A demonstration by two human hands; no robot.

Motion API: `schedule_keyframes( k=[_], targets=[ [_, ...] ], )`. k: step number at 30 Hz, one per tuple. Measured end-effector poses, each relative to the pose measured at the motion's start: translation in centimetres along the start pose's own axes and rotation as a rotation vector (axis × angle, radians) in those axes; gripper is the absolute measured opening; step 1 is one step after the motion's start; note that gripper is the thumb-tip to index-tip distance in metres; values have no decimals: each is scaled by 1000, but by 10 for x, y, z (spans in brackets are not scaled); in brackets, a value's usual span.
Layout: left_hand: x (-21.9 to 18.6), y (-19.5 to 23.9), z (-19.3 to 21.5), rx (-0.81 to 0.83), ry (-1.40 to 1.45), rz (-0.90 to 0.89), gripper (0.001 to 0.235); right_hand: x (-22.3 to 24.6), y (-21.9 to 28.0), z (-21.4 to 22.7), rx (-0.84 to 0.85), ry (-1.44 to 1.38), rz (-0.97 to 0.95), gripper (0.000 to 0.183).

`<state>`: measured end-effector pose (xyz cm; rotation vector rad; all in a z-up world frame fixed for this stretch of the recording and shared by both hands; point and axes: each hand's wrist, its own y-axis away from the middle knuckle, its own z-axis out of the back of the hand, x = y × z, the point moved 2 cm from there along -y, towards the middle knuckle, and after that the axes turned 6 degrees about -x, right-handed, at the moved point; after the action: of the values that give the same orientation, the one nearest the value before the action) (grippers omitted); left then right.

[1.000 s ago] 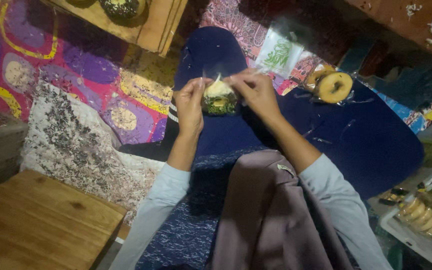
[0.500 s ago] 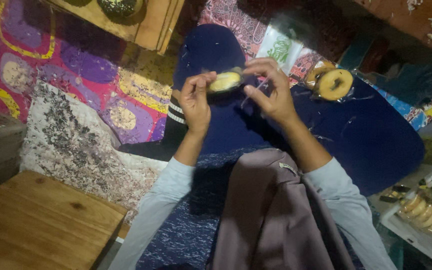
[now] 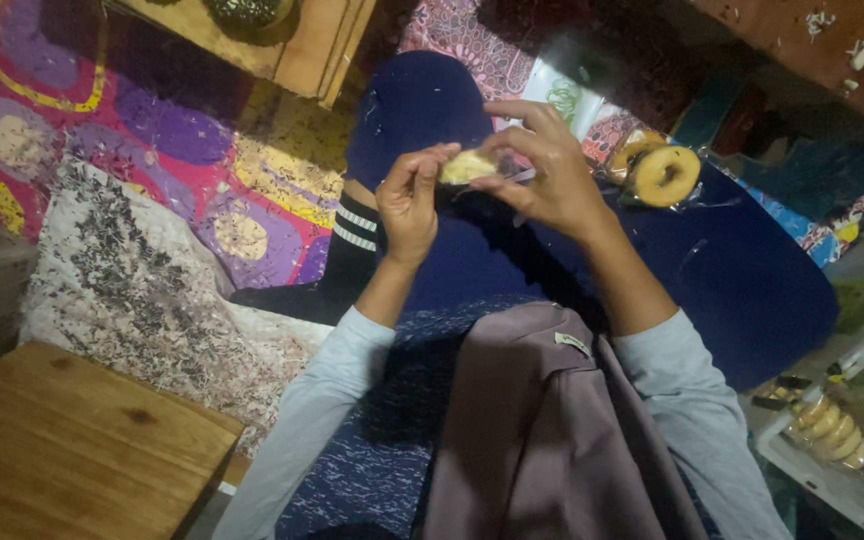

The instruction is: The person sits on the floor and individually places doughnuts into clear plastic bags. They then place the packaged doughnuts into a white plastic crate.

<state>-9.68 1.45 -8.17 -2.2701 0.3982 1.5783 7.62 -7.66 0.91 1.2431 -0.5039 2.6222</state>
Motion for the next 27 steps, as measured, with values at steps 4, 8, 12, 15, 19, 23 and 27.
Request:
schedule_keyframes(
  k=[4,8,12,15,19,23,27],
  targets=[
    [-9,-1,-3,25,21,-28,18,-1,3,-3,-23,37,48,46],
    [-20,-3,-6,68,-75,-80,18,-4,6,-7,20,-131,-57,41],
    [-28,-6,-7,70,-128,-123,18,-5,5,-10,18,-294,-69,37],
    [-28,-6,-6,70,-145,-104,19,-6,5,-12,22,-323,-88,42],
    [-23,-5,-3,57,-125,-119,20,-10,8,-15,94,-295,-144,32],
    [-14,-7,0,20,-66,-58,21,-15,7,-13,89,-232,-142,25],
    [-5,-12,4,-7,80,47,22,-21,7,-8,59,-254,-70,27]
  ],
)
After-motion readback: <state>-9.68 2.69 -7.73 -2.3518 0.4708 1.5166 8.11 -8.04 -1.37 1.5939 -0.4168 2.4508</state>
